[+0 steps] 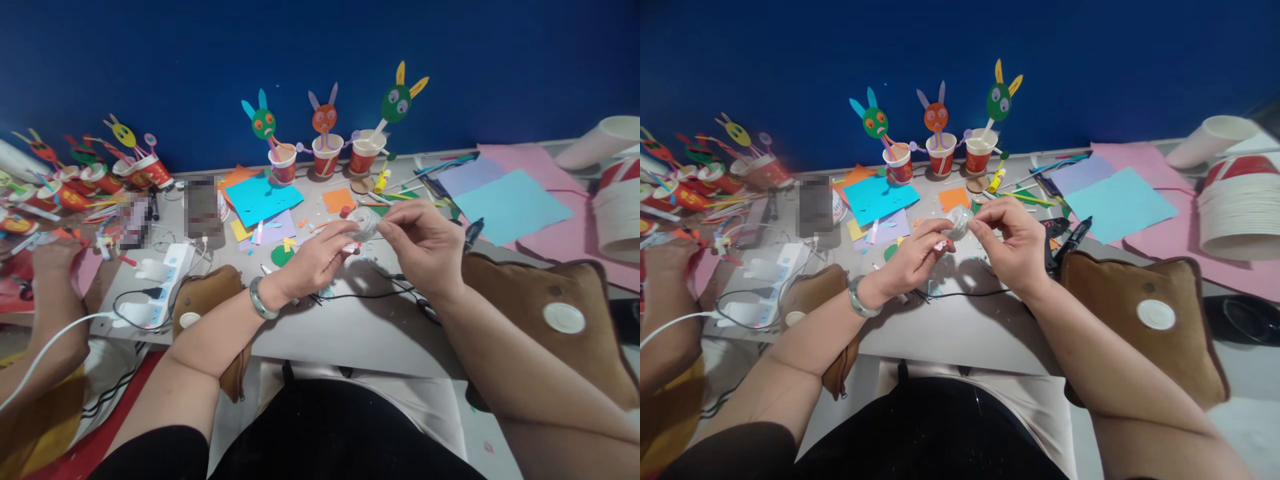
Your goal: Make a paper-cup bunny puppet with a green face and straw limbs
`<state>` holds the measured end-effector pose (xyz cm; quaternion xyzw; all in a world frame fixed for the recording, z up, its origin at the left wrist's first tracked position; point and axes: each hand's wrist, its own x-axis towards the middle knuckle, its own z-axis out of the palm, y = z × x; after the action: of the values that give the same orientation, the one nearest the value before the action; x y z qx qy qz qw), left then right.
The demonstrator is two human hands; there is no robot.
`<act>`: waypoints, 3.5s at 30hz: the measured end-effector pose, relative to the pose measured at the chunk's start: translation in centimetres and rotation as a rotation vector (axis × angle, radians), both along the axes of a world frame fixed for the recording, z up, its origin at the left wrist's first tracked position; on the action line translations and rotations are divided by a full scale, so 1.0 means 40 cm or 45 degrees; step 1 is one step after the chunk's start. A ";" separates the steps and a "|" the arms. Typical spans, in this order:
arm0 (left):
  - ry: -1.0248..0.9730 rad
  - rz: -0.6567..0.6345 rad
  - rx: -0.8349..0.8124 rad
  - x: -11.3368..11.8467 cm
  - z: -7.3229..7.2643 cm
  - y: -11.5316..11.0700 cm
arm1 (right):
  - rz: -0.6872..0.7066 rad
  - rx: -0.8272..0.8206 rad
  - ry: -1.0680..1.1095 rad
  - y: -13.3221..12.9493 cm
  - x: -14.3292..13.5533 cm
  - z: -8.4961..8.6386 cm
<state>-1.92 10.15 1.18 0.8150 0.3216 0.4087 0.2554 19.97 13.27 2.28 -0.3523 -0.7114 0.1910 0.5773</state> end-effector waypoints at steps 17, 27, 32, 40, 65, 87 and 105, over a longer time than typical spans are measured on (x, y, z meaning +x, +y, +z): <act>-0.172 0.058 -0.142 0.008 -0.008 0.003 | -0.046 -0.158 -0.115 -0.012 0.005 -0.010; -0.107 -0.107 0.044 0.001 -0.011 0.018 | 0.134 -0.624 0.347 0.023 0.020 0.041; -0.063 -0.147 0.066 -0.001 -0.014 0.017 | 0.219 -0.804 0.485 0.044 0.034 0.049; -0.025 -0.244 -0.020 0.004 -0.007 0.009 | 0.218 -0.908 0.535 0.061 0.048 0.047; -0.313 -0.319 -0.712 0.008 0.026 0.002 | 0.314 -0.573 -0.013 -0.035 -0.018 0.026; -0.388 -0.201 -0.928 0.001 0.030 0.004 | 0.239 -0.809 0.255 -0.003 -0.016 0.037; -0.580 0.024 -0.966 -0.066 0.071 0.032 | 0.038 -0.713 0.293 0.052 0.049 0.041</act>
<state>-4.55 11.43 4.03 0.5498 0.3917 0.4334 0.5970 21.92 15.33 3.90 -0.4632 -0.5662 0.4269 0.5317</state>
